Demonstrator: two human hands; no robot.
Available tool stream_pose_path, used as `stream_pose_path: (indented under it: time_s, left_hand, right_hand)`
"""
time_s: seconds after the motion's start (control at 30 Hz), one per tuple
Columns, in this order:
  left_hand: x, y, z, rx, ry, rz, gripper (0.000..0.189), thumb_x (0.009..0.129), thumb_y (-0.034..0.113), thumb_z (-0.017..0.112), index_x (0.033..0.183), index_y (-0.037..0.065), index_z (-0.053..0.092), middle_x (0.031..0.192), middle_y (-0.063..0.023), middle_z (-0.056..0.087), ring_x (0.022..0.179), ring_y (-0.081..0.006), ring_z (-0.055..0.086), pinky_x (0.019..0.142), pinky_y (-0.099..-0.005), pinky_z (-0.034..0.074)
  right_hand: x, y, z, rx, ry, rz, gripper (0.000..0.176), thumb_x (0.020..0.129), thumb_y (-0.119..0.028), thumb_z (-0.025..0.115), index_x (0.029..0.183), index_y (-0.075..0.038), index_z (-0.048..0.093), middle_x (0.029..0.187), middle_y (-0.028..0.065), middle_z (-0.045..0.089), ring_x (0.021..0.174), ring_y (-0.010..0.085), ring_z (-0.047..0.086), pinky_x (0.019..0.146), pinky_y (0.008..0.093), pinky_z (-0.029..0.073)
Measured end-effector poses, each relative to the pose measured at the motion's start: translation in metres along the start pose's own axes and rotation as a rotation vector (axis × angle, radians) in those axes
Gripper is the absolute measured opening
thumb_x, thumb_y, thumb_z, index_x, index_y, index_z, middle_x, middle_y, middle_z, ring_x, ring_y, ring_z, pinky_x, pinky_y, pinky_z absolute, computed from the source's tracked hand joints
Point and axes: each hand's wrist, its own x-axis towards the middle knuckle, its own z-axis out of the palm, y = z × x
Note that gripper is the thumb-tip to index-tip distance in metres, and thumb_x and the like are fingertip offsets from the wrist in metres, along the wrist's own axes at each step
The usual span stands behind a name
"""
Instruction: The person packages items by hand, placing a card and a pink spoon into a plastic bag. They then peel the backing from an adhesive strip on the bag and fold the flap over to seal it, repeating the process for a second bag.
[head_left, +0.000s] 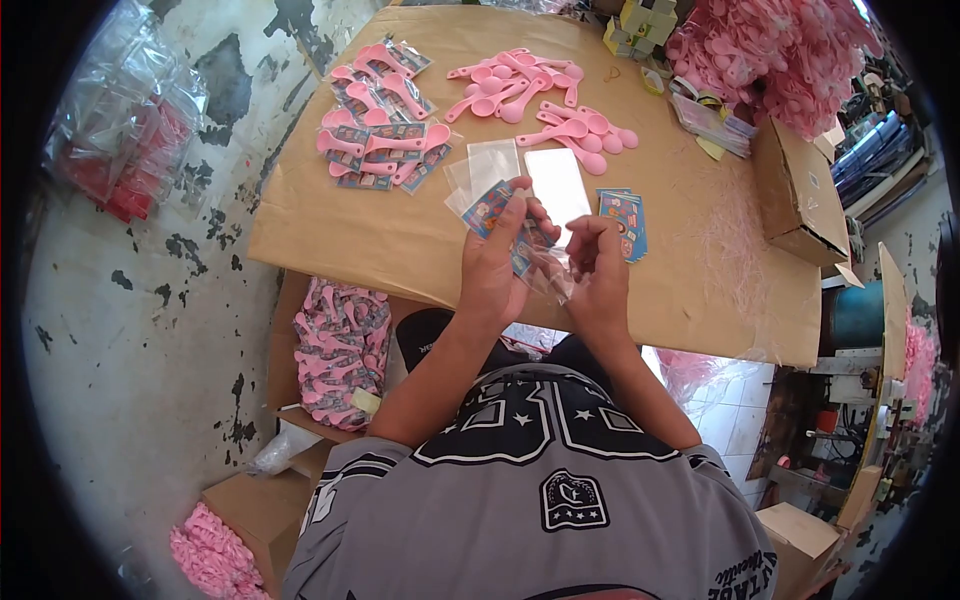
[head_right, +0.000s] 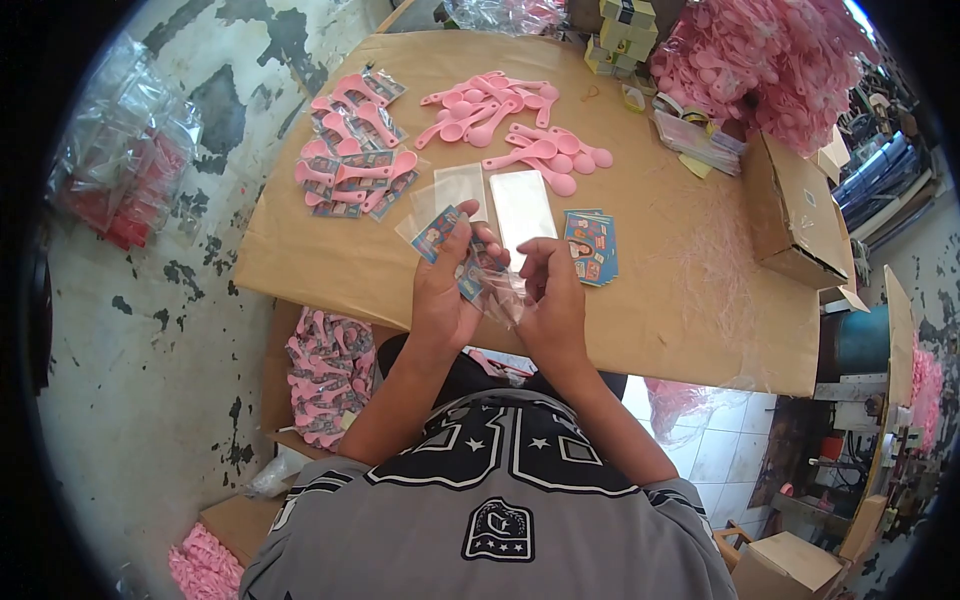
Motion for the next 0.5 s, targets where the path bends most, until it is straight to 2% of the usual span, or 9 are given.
stream_pose_path:
  time_s: [0.07,0.1,0.2,0.23,0.33,0.43,0.5]
  left_hand:
    - [0.003,0.003,-0.009,-0.014,0.082,-0.002,0.035,0.108,0.024,0.062,0.136,0.004,0.054,0.098,-0.0043,0.065,0.089,-0.0141,0.067,0.084,-0.0331,0.059]
    - [0.005,0.004,-0.015,-0.022,0.122,-0.003,0.032,0.108,0.024,0.063,0.133,0.005,0.056,0.097,-0.0037,0.066,0.087,-0.0137,0.067,0.082,-0.0328,0.059]
    - [0.01,0.016,-0.035,-0.175,0.206,0.038,0.032,0.107,0.025,0.065,0.13,0.005,0.058,0.095,-0.0039,0.066,0.084,-0.0132,0.065,0.082,-0.0333,0.058]
    - [0.012,0.023,-0.045,-0.235,0.222,0.041,0.031,0.106,0.027,0.067,0.127,0.005,0.06,0.093,-0.0036,0.066,0.083,-0.0134,0.063,0.085,-0.0337,0.057]
    - [0.012,0.04,-0.063,-0.201,0.282,0.142,0.031,0.105,0.028,0.068,0.125,0.005,0.061,0.093,-0.0035,0.066,0.083,-0.0138,0.064,0.086,-0.0338,0.057]
    - [0.01,0.042,-0.066,-0.177,0.232,0.12,0.032,0.105,0.03,0.068,0.126,0.006,0.062,0.094,-0.0026,0.065,0.084,-0.014,0.064,0.087,-0.0358,0.057]
    - [0.01,0.038,-0.067,-0.158,0.217,0.093,0.033,0.105,0.031,0.067,0.126,0.007,0.062,0.094,-0.0023,0.065,0.084,-0.014,0.064,0.088,-0.0366,0.057]
  right_hand:
    - [0.006,-0.022,-0.008,-0.331,-0.088,-0.205,0.033,0.083,-0.003,0.084,0.111,-0.008,0.069,0.099,0.0048,0.051,0.079,0.0127,0.054,0.065,0.0272,0.045]
    - [0.008,-0.016,-0.01,-0.359,-0.111,-0.368,0.04,0.08,-0.005,0.085,0.118,-0.01,0.074,0.093,0.007,0.052,0.077,0.0193,0.054,0.067,0.032,0.046]
    - [0.009,-0.016,-0.02,-0.385,-0.267,-0.354,0.025,0.081,-0.004,0.084,0.104,-0.005,0.076,0.088,0.0074,0.053,0.076,0.0218,0.055,0.067,0.0346,0.047]
    - [0.017,-0.024,-0.024,-0.335,-0.257,-0.325,0.012,0.085,-0.005,0.082,0.096,-0.004,0.077,0.084,0.0066,0.055,0.075,0.0205,0.056,0.067,0.0344,0.047]
    - [0.051,-0.028,-0.043,-0.406,-0.238,-0.217,0.012,0.089,-0.008,0.078,0.101,-0.004,0.076,0.09,0.0085,0.062,0.077,0.0203,0.058,0.067,0.0335,0.048]
    - [0.109,-0.013,-0.039,-0.487,-0.275,-0.328,0.019,0.09,-0.011,0.076,0.11,-0.009,0.075,0.098,0.0114,0.071,0.085,0.0261,0.066,0.076,0.042,0.052]
    - [0.154,0.029,-0.027,-0.609,-0.274,-0.568,0.023,0.092,-0.013,0.073,0.114,-0.01,0.074,0.101,0.0113,0.072,0.091,0.0276,0.068,0.08,0.0422,0.053]
